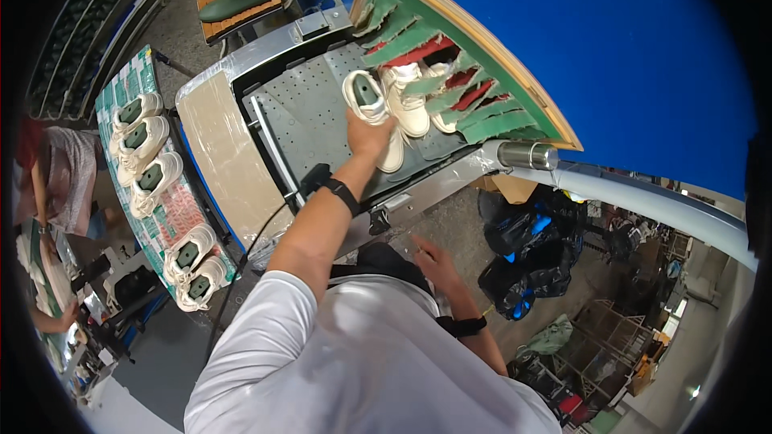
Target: Manually process and clean cream-colored shoes at an industrial workstation.
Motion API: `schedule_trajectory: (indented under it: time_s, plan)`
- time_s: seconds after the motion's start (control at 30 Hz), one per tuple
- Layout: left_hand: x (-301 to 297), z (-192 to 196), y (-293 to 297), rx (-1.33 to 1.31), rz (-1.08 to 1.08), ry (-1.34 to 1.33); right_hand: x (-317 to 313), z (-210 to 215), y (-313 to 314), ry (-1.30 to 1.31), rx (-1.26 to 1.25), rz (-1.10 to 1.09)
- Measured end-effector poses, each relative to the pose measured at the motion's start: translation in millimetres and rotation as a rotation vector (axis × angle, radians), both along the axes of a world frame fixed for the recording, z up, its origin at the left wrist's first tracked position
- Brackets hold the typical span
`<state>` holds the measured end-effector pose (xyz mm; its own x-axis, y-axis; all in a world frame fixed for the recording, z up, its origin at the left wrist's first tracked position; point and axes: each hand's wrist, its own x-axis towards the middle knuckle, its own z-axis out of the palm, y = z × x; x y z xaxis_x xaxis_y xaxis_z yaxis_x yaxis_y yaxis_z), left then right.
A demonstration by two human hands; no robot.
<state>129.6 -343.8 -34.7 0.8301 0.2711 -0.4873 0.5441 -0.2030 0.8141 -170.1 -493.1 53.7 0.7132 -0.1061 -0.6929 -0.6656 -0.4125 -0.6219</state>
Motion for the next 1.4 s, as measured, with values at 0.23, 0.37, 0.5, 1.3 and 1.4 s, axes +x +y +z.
schedule_trajectory:
  time_s: [0.23, 0.37, 0.5, 1.3, 1.4]
  plan:
    - [-56.5, 31.5, 147.7, -0.691, -0.005, 0.244, 23.8, -6.4, 13.6, -0.148, 0.262, -0.250]
    - [-121.0, 70.7, 230.0, -0.326, -0.041, 0.033, 61.1, -9.4, 65.9, -0.125, 0.471, -0.199]
    - [-166.1, 45.0, 293.2, 0.116, -0.210, -0.026, 93.8, -2.7, 152.0, -0.229, 0.324, 0.239]
    - [-110.3, 53.1, 349.2, 0.066, -0.387, -0.302, 132.3, 28.7, 287.9, -1.117, -0.410, 1.190]
    - [-111.3, 43.0, 345.7, -0.065, -0.350, -0.312, 130.1, 42.7, 293.3, -0.815, -0.156, 0.985]
